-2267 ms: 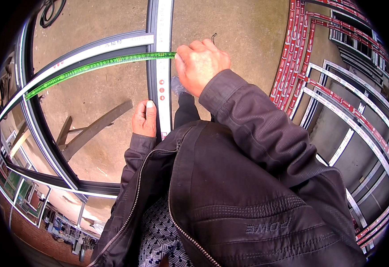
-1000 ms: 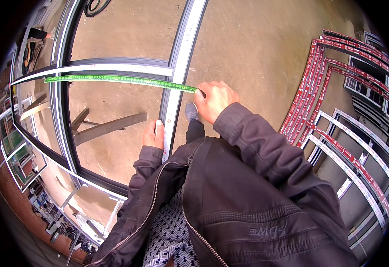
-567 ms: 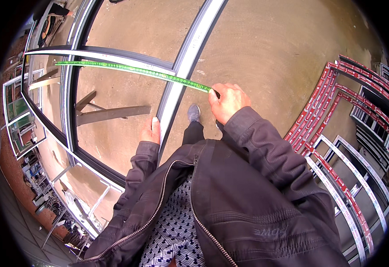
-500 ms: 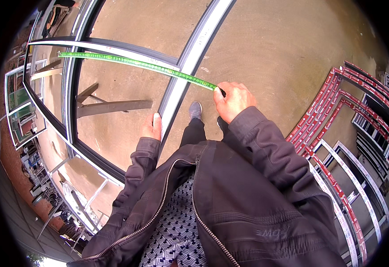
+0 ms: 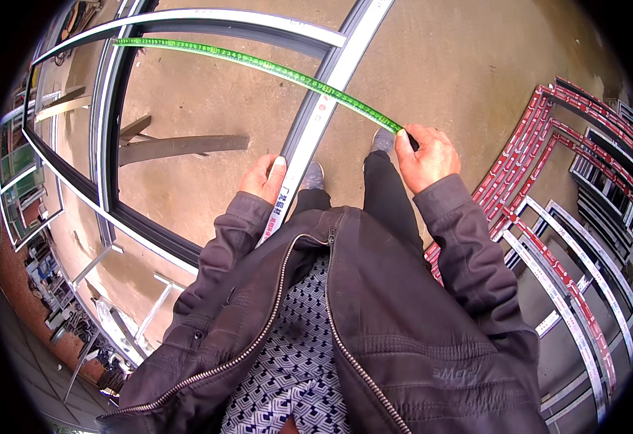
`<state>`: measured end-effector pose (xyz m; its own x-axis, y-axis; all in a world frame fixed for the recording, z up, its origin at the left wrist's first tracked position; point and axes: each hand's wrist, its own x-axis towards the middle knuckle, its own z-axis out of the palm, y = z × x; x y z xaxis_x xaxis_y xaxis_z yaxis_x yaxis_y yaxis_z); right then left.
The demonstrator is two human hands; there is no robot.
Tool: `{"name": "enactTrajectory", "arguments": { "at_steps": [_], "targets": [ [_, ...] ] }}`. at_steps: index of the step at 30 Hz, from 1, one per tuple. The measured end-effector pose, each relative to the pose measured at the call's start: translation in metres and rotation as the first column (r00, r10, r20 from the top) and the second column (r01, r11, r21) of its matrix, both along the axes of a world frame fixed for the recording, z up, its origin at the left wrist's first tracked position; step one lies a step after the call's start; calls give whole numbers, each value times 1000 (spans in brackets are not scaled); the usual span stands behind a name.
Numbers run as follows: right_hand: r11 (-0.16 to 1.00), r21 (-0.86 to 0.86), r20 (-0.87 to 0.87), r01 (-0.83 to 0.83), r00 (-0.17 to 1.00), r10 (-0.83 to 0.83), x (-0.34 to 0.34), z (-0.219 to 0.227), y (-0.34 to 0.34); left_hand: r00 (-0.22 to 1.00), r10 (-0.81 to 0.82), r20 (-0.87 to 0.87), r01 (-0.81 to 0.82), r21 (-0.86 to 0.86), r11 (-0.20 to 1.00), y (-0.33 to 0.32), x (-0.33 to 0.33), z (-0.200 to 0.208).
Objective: The person measures the dimensions of a large window frame using a green tape measure. They measure the vertical and horizontal sections of the frame, then move to a different area to measure a cardboard box on the floor.
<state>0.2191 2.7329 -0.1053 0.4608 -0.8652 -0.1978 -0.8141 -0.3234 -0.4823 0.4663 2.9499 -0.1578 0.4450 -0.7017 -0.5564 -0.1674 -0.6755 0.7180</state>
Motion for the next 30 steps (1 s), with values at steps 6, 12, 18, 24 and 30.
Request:
{"name": "enactTrajectory", "arguments": {
  "at_steps": [6,12,18,24,30],
  "targets": [
    [995,49,-1,87,996,-87,16,3,103,975,-115,-188,134,91,987,113,12,5],
    [997,78,-47,16,999,-13,34,18,149,945,-270,-186,305,198,931,175,22,33],
    [999,44,10,-13,1000,13,30,24,186,928,-362,-86,370,317,873,193,17,42],
    [998,-3,66,-60,996,60,2,8,220,975,-181,-126,211,294,932,204,16,21],
    [999,30,33,-14,999,13,-26,13,260,986,-137,-96,153,186,970,208,12,14]
  ]
}}
